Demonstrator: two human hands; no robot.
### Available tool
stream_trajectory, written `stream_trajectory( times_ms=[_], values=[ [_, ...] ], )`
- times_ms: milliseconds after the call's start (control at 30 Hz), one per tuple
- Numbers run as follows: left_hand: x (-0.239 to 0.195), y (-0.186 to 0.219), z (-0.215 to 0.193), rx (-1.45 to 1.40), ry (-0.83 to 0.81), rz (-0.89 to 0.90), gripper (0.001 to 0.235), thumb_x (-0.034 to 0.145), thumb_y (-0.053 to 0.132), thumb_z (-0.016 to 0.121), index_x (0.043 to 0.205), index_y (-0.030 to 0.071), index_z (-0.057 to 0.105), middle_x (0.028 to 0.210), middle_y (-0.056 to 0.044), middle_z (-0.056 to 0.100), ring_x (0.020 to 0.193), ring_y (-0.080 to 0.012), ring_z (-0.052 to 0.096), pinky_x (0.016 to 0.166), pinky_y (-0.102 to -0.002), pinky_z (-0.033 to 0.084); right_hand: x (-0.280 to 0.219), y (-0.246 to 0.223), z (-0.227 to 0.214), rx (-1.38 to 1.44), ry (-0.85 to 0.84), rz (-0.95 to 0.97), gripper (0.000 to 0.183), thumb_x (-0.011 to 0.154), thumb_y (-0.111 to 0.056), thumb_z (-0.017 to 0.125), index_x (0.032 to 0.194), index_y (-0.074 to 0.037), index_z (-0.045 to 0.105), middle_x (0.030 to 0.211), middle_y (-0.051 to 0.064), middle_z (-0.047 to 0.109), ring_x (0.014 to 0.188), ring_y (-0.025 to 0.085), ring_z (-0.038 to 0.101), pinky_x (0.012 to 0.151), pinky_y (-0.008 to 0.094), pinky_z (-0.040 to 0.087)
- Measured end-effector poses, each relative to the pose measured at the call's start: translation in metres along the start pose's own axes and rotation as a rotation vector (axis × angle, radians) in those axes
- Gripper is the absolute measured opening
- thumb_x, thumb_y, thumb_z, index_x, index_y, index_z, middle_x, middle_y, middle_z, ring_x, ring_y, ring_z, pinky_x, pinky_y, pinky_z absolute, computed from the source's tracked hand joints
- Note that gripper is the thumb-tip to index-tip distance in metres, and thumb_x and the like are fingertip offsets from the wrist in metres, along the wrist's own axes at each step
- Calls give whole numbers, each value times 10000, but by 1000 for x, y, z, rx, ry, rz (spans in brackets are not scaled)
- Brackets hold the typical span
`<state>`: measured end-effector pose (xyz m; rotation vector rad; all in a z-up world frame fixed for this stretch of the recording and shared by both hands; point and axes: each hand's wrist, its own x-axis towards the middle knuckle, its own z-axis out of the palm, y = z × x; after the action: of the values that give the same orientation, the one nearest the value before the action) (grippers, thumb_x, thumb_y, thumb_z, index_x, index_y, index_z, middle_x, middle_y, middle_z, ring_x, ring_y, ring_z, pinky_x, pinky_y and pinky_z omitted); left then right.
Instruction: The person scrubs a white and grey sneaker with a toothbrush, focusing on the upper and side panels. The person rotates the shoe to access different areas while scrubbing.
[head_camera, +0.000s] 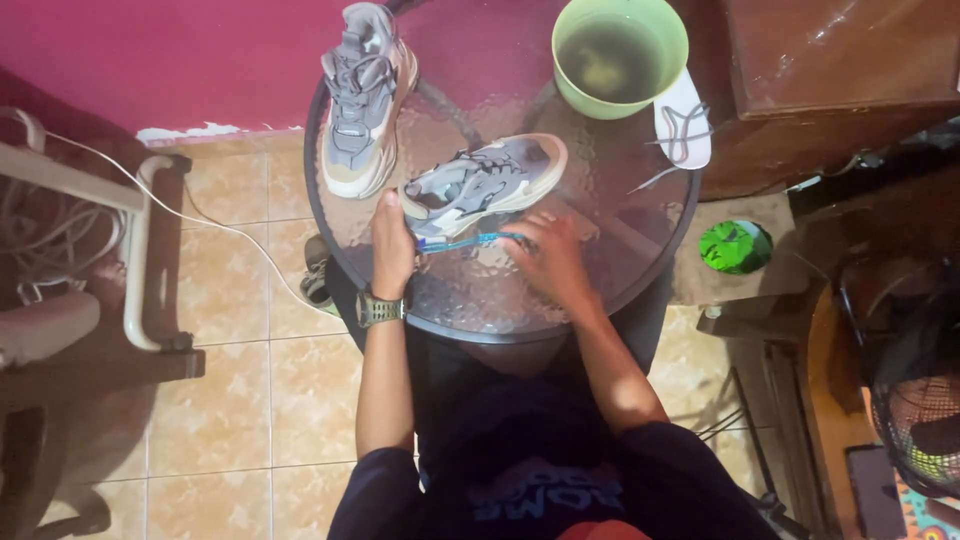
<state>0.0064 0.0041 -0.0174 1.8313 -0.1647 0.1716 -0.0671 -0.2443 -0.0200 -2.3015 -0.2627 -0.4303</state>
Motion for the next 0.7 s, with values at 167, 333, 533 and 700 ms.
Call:
stream_trajectory(
  times_ms=[167,333,533,700],
  values=[
    [-1,-3,-1,-9,9,-11,491,1145,244,290,1192,-110,628,1206,-383,614,1226,-448,571,1093,-534,379,-6,25,-17,1,55,39,160,892,-305,837,1033,-241,797,924,-6,772,960,259,721,928,408,444],
    [1,-4,5,9,13,4,515,1145,229,285,1235,-179,585,1245,-457,558,1261,-554,503,1130,-588,309,-6,22,-5,-37,123,1,179,861,-285,863,1022,-255,792,920,-32,779,931,236,729,894,384,465],
    [-1,5,-2,-10,24,8,470,1145,223,300,1180,-112,627,1178,-396,604,1228,-482,558,1081,-553,376,-12,36,-23,-4,134,47,147,904,-231,848,1034,-212,781,951,-12,774,945,240,721,898,389,461],
    [-3,0,-1,-13,3,19,497,1152,273,285,1144,-84,631,1124,-342,634,1151,-416,607,1043,-518,406,-16,7,-20,-31,111,16,152,843,-236,868,981,-231,803,921,-10,787,935,228,739,889,355,444]
  ],
)
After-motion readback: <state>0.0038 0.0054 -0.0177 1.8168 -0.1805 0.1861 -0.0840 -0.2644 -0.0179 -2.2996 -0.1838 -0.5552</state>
